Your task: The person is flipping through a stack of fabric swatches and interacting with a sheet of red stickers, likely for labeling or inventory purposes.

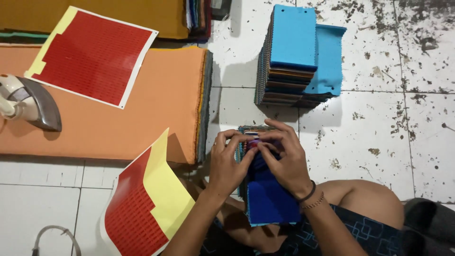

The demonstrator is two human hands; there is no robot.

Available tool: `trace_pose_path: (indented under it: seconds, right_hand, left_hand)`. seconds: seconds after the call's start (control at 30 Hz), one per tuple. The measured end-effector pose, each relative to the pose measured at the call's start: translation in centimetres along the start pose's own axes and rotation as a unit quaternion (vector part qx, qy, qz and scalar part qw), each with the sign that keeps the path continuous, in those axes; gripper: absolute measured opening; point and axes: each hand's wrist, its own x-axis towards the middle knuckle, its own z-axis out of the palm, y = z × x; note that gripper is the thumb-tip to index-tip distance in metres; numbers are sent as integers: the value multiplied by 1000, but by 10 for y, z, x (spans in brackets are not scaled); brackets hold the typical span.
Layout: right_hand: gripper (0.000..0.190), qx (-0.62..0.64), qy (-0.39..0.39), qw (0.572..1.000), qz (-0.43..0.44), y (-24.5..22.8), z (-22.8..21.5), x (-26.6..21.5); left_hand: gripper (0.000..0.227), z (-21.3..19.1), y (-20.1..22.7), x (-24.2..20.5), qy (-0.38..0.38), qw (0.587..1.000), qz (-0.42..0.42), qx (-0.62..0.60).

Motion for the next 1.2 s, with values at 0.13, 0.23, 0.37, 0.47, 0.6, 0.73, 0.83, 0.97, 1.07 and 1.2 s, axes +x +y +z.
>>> trace_pose_path:
  seconds: [0.13, 0.23, 0.37, 0.47, 0.6, 0.73, 0.83, 0.97, 1.07, 1.2]
  right_hand:
    - [24, 13, -3, 1000, 6, -5, -2, -2]
    - [23, 16, -5, 1000, -11, -12, -10, -2]
    - [33, -114, 0, 990, -86, -17, -33, -7]
    - [48, -140, -45, 987, -68, -6, -50, -17]
    - [68, -170, -132, 976, -30, 7, -56, -21]
    - [60, -210, -123, 968, -57, 3, -51, -20]
    - [58, -212, -102, 968, -91, -9, -57, -19]
    - [67, -147, -140, 976, -82, -20, -83, -34]
    - [64, -101, -167, 981, -22, -14, -90, -50]
    - [36, -107, -100, 984, 99, 5, -70, -65]
  left_hand:
    - [18, 1, -4, -2, 10, 1000, 6, 12]
    - [13, 0, -2, -5, 20, 1000, 21, 5]
    - [9, -4, 0, -10, 12, 999, 51, -4]
    - [16, -9, 3, -17, -11, 996, 87, 2]
    - [73, -18, 18, -14, -62, 992, 103, 22]
    - [52, -3, -1, -13, -66, 983, 136, 104]
    - [19, -8, 7, -15, -53, 994, 85, 39]
    - [26, -33, 23, -43, -174, 977, 118, -36]
    - [24, -38, 17, -73, -240, 953, 186, -11]
    - [24, -40, 12, -95, -209, 948, 240, 8]
